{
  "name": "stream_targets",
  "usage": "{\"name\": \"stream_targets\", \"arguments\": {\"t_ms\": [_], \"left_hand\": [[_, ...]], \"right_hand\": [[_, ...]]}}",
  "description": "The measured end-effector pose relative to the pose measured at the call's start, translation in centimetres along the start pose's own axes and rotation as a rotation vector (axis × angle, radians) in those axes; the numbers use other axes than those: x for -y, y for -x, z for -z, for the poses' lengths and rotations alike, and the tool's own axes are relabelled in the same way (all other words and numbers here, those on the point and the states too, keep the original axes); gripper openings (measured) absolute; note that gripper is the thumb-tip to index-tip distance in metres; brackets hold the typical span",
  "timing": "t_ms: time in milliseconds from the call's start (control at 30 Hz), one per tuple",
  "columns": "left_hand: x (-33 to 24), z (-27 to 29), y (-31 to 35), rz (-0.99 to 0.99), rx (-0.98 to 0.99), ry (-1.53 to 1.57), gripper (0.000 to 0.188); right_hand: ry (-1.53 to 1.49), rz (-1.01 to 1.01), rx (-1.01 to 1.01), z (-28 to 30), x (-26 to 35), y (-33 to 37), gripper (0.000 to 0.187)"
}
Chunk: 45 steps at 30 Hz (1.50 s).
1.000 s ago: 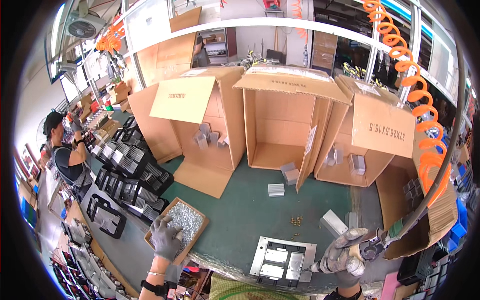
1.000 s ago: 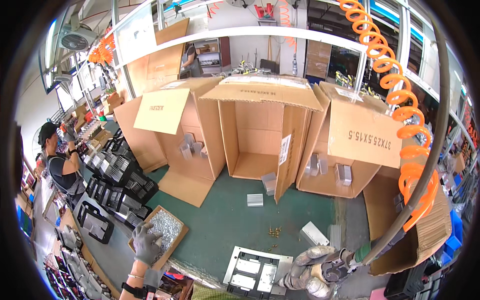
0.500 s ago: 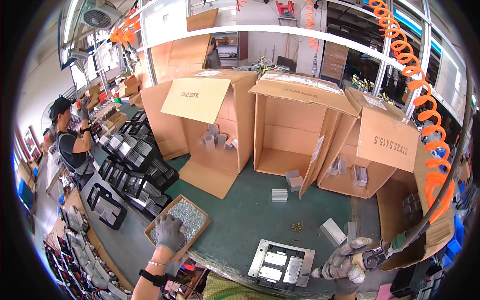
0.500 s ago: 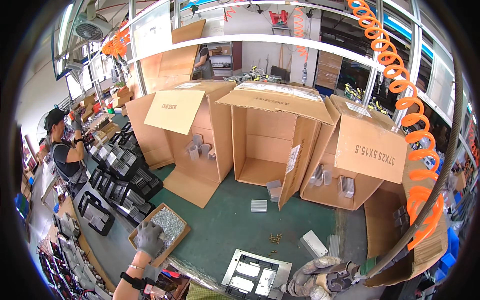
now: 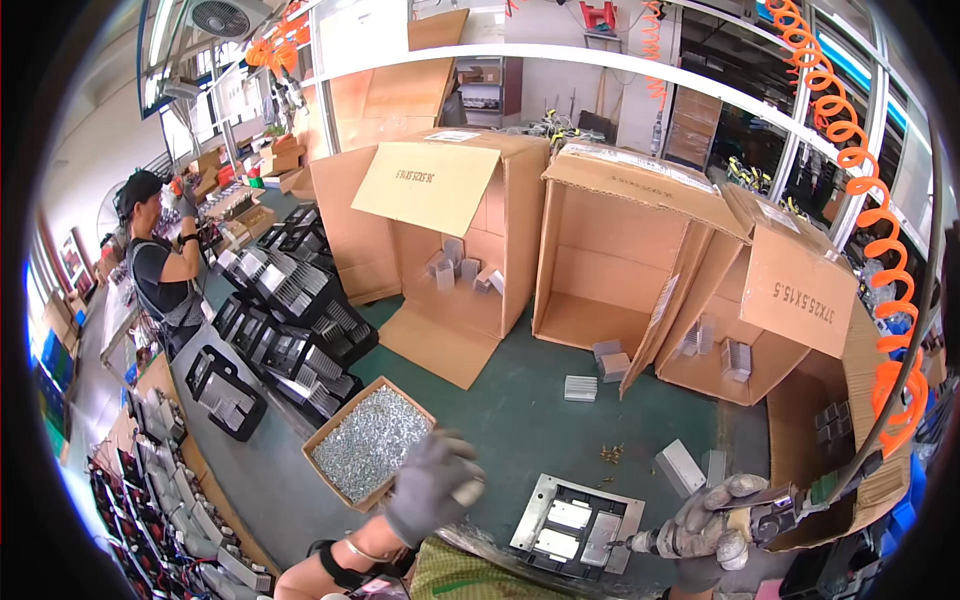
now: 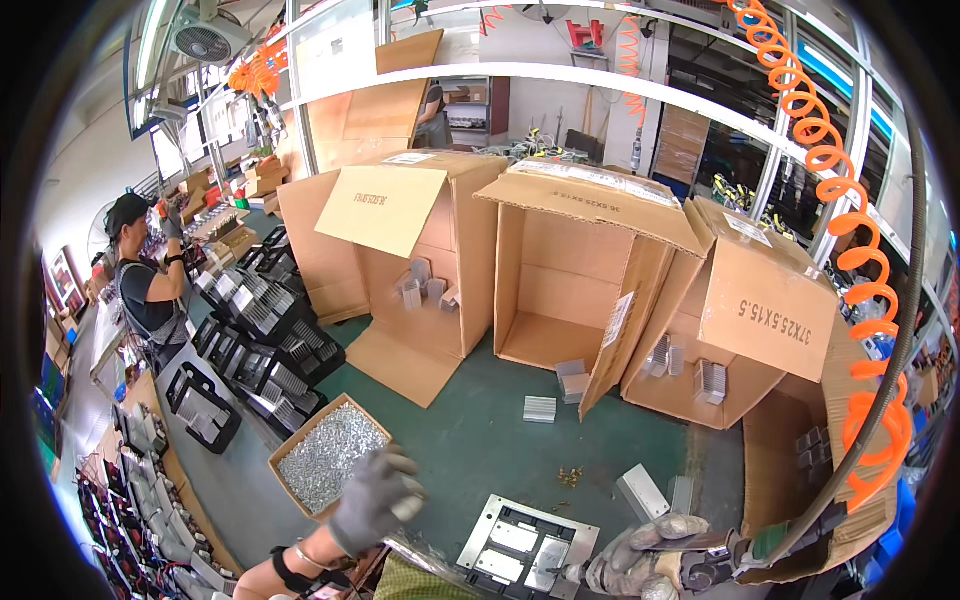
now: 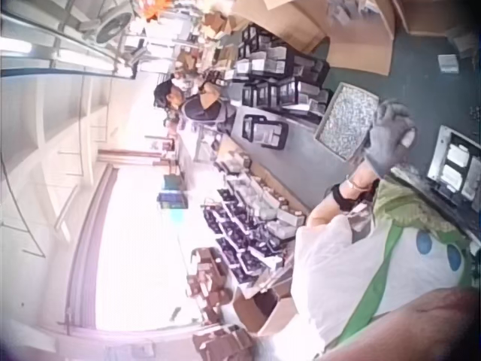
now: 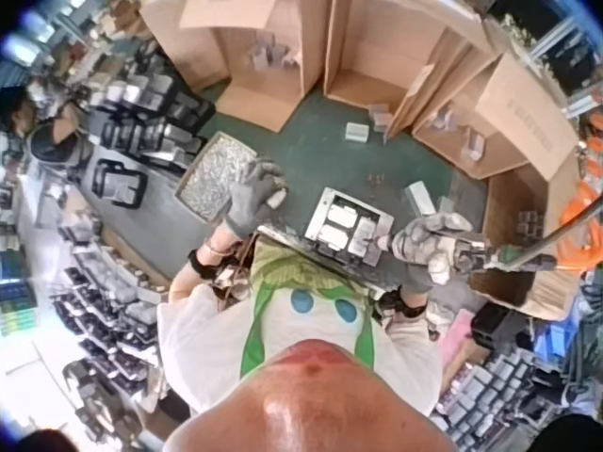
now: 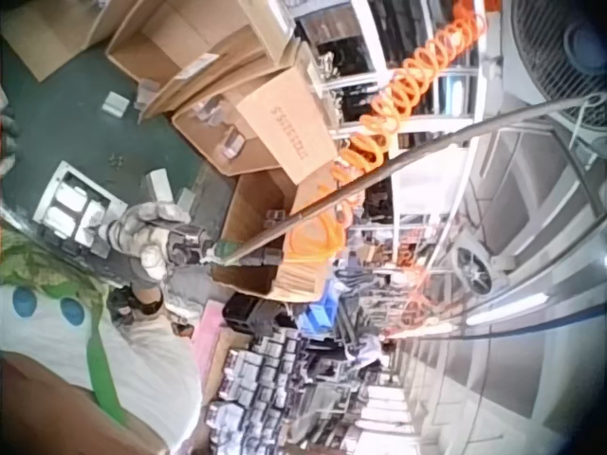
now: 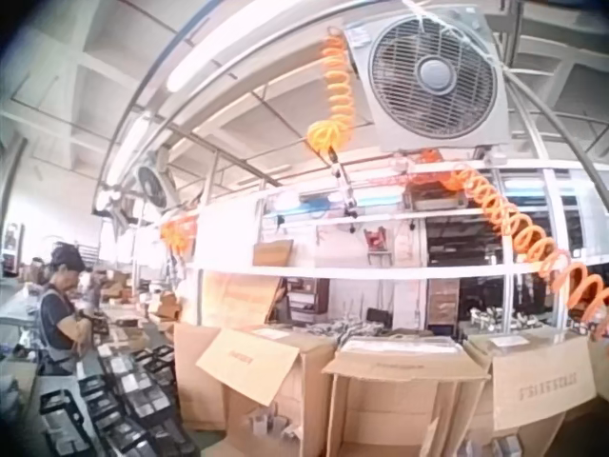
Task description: Assembling electronic inverter components using a pneumatic screwdriver on a factory assembly line.
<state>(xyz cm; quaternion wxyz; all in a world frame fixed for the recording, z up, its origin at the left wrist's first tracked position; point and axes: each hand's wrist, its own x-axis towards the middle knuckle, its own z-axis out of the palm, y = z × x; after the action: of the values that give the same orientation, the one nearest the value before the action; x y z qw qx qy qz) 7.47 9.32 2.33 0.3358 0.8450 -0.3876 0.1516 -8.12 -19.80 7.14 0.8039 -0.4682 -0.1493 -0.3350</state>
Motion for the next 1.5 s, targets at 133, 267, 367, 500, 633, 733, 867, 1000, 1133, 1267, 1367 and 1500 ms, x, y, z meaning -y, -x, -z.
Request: {"name": "stream_targets", "arguments": {"t_ms": [133,267,367,500,633,733,867,1000,1133,1267,1367,1500], "left_hand": [[-7.0,-4.2,-1.2,-0.251,0.282,0.17,0.012],[-8.4,-6.4,-1.7,-0.307,0.448,0.097,0.016],[-8.4,-6.9,-1.4,-0.313,0.334,0.265,0.019],[-8.2,-6.9,-0.6,-0.248,0.269,0.373,0.022],[-7.6,-6.5,-0.4,-0.23,0.191,0.429,0.022],[-7.6,-6.2,-0.3,-0.224,0.17,0.404,0.021],[-7.6,-6.2,-0.2,-0.188,0.183,0.44,0.021],[-7.6,-6.5,-0.1,-0.186,0.163,0.433,0.021],[-7.5,-6.6,-0.2,-0.144,0.203,0.468,0.02],[-7.6,-6.5,-0.2,-0.115,0.222,0.464,0.02],[-7.7,-6.6,-0.2,-0.175,0.189,0.403,0.019],[-8.0,-6.6,-0.4,-0.206,0.209,0.475,0.018]], "right_hand": [[-0.194,-0.014,0.031,-1.9,0.5,-0.8,0.05],[-0.08,0.001,0.1,-2.9,1.2,-0.9,0.044],[-0.135,-0.081,0.03,-2.5,1.0,-0.5,0.043],[-0.129,0.035,0.047,-1.9,-0.8,0.5,0.052],[-0.062,0.147,-0.003,-1.3,-1.2,0.5,0.058],[-0.119,0.079,0.034,-1.3,-0.7,0.0,0.061],[-0.124,0.057,0.09,-2.0,-0.2,0.0,0.061],[-0.166,0.063,0.088,-2.6,-0.3,0.3,0.059],[-0.227,0.082,0.096,-2.4,-0.5,0.1,0.058],[-0.224,0.026,0.165,-2.0,-0.5,0.1,0.057],[-0.218,-0.015,0.147,-1.9,-0.5,0.5,0.05],[-0.192,-0.083,0.122,-2.0,-0.4,0.9,0.041]]}}
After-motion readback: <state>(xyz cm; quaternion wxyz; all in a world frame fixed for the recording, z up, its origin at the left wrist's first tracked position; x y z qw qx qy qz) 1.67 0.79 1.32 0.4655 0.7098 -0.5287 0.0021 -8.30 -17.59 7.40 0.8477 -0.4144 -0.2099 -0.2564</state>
